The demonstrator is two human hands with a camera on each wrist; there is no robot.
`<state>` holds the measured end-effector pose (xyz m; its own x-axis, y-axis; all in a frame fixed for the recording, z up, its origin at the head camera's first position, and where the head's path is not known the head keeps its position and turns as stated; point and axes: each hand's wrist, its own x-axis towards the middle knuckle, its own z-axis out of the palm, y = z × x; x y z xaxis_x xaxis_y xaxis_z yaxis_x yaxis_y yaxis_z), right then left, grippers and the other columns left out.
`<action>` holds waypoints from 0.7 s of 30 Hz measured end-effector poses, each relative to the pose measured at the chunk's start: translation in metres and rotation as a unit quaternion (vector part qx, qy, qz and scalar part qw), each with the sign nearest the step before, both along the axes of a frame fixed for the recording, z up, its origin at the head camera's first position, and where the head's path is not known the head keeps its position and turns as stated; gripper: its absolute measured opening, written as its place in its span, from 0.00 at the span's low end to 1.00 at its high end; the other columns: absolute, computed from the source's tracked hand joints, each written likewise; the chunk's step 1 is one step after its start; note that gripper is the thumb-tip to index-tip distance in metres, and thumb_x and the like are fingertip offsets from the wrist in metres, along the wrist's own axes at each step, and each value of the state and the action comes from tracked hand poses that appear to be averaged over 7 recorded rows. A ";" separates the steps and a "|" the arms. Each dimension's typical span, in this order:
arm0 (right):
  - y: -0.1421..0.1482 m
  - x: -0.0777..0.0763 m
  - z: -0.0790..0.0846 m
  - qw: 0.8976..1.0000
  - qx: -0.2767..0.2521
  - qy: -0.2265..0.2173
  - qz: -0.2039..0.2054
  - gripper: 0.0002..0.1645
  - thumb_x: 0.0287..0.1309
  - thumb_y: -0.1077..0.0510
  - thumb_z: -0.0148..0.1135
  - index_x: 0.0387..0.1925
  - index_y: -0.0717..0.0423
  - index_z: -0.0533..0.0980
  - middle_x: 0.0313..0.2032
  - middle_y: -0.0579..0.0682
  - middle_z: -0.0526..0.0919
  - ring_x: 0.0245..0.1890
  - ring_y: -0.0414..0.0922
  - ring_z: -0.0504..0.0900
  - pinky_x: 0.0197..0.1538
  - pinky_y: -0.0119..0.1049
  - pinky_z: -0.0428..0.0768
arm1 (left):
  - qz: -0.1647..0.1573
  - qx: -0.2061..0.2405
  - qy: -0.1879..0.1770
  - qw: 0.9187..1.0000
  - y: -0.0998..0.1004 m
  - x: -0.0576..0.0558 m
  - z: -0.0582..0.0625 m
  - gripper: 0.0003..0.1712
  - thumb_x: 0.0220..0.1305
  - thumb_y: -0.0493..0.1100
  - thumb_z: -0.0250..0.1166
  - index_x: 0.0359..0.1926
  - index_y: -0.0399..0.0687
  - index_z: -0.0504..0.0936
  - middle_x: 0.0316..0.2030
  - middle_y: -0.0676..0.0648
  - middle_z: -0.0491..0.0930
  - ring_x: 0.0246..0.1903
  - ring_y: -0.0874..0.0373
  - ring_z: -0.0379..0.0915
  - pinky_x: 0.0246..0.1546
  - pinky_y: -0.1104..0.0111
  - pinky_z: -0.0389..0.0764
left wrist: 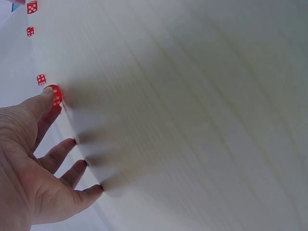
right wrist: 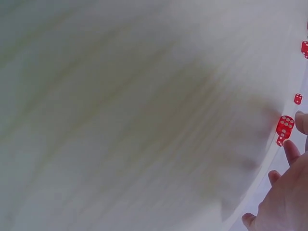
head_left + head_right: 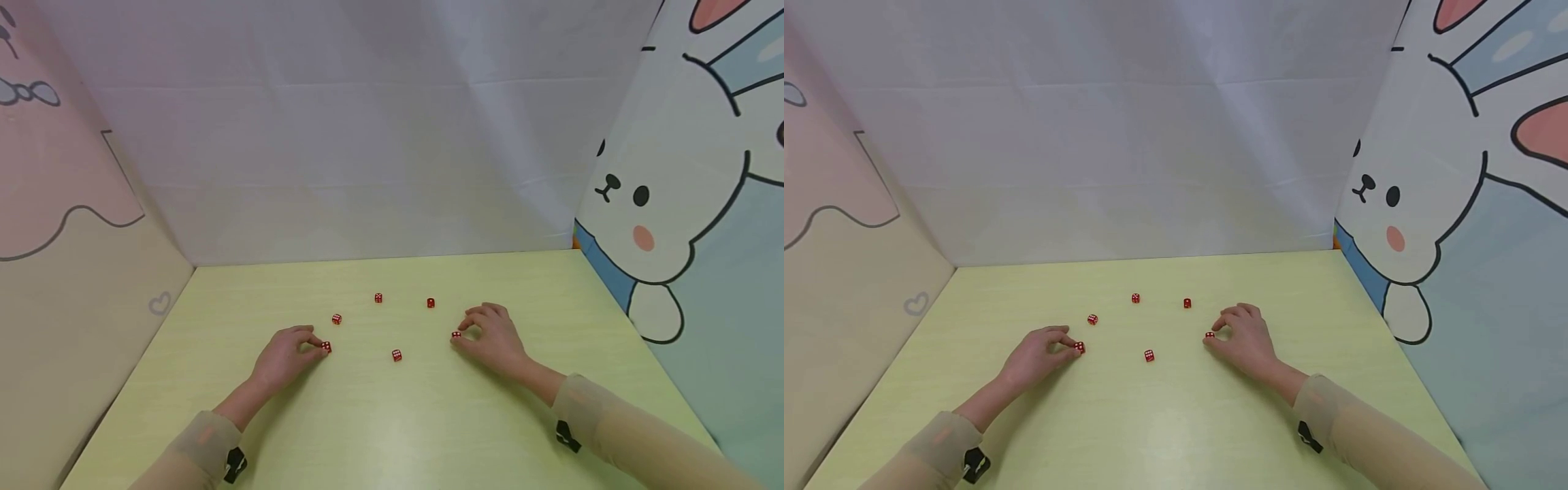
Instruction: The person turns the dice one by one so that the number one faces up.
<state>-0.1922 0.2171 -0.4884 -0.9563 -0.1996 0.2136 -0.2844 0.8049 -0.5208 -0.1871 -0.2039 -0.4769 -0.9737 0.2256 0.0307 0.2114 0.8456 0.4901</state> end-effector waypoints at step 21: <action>-0.002 -0.003 0.001 1.000 -0.007 -0.026 0.005 0.05 0.56 0.50 0.76 0.32 0.44 0.87 0.58 0.56 0.80 0.68 0.63 0.63 0.69 0.63 0.60 | 0.006 0.000 -0.007 1.000 0.000 0.000 0.001 0.07 0.64 0.47 0.74 0.39 0.51 0.90 0.62 0.36 0.78 0.64 0.32 0.69 0.66 0.41 0.68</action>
